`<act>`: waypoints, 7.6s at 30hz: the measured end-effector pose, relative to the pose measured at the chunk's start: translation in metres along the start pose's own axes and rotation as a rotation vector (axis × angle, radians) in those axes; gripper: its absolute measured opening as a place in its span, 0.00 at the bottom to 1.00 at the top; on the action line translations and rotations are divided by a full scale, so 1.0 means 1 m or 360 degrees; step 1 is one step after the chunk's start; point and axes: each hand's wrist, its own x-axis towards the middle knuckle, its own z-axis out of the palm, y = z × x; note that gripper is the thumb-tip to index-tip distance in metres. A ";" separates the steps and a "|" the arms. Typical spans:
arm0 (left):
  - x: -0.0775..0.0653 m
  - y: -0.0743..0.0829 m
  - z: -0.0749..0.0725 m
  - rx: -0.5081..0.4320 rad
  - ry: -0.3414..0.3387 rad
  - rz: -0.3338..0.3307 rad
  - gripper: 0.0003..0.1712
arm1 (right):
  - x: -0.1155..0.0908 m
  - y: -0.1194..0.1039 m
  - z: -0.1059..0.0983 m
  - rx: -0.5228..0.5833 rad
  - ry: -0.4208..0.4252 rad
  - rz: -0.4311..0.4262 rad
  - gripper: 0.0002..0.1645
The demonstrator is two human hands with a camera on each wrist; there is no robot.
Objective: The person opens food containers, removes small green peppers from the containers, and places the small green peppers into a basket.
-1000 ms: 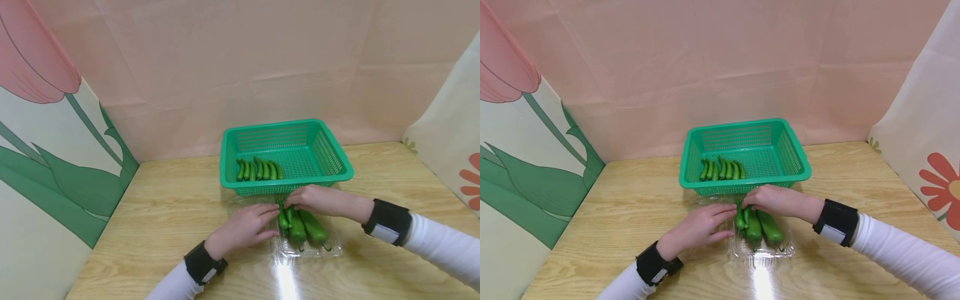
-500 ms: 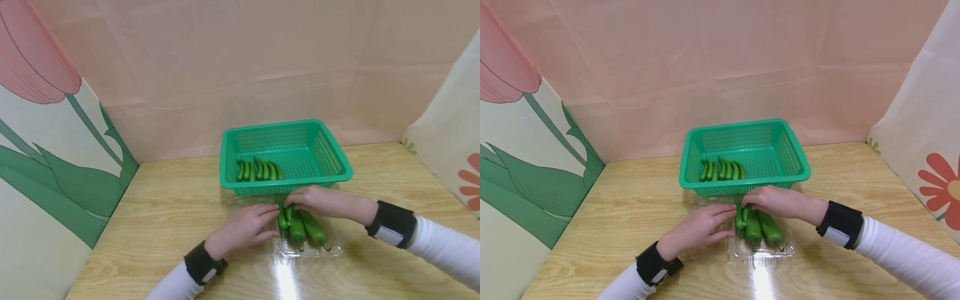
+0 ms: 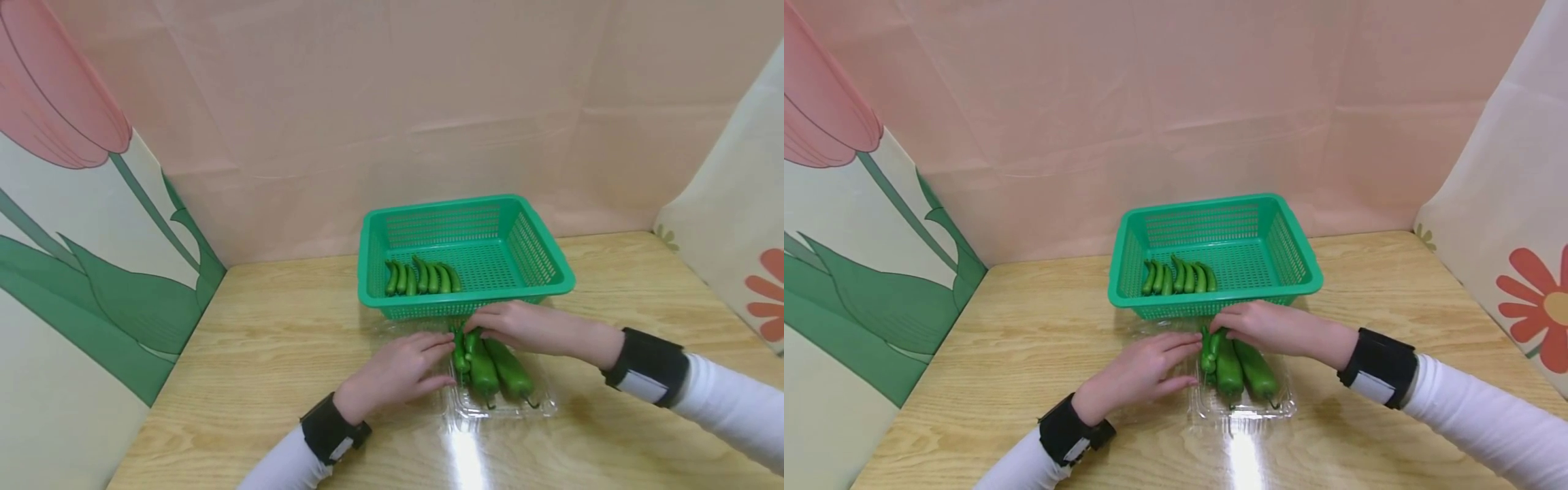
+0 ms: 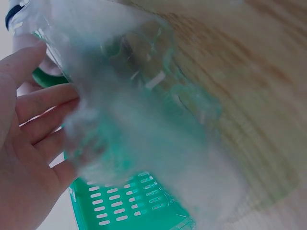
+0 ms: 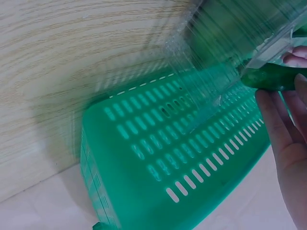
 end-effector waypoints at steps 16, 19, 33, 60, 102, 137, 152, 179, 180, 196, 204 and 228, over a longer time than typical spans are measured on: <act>0.000 0.001 -0.001 -0.0005 -0.0002 0.0000 0.33 | 0.000 -0.002 -0.011 0.0117 0.0167 0.0030 0.12; 0.000 0.000 0.000 -0.0006 0.0006 0.0004 0.33 | 0.000 -0.002 -0.014 0.0127 0.0203 0.0020 0.13; 0.000 0.000 0.000 0.0003 0.0004 0.0009 0.33 | 0.011 0.005 -0.026 0.0105 0.0287 0.0056 0.27; 0.000 -0.001 0.001 0.0007 -0.0015 -0.0013 0.33 | 0.045 0.030 -0.043 0.0191 0.0296 0.0268 0.19; -0.001 -0.001 0.002 0.0024 -0.0032 -0.0007 0.33 | 0.103 0.097 -0.052 0.0614 -0.0112 0.0825 0.20; -0.001 -0.001 0.001 0.0035 -0.0051 -0.0028 0.34 | 0.112 0.155 -0.013 0.0552 -0.0429 0.1243 0.23; -0.002 0.001 0.001 0.0035 -0.0028 0.0001 0.33 | 0.101 0.157 -0.004 0.0589 -0.0820 0.1408 0.24; -0.002 0.003 0.001 0.0004 -0.0046 -0.0034 0.33 | 0.084 0.149 0.004 0.0898 -0.1245 0.1578 0.14; -0.002 0.003 0.001 0.0005 -0.0046 -0.0032 0.33 | 0.083 0.150 0.005 0.0919 -0.1247 0.1587 0.14; 0.001 0.002 0.002 0.0013 -0.0058 -0.0035 0.34 | 0.090 0.136 -0.005 0.0952 -0.1180 0.1723 0.31; 0.001 0.002 0.001 0.0009 -0.0078 -0.0043 0.33 | 0.094 0.132 -0.008 0.1000 -0.1136 0.1709 0.32; 0.000 0.002 0.003 0.0004 -0.0050 -0.0023 0.33 | 0.094 0.145 -0.001 0.0891 -0.1259 0.1623 0.28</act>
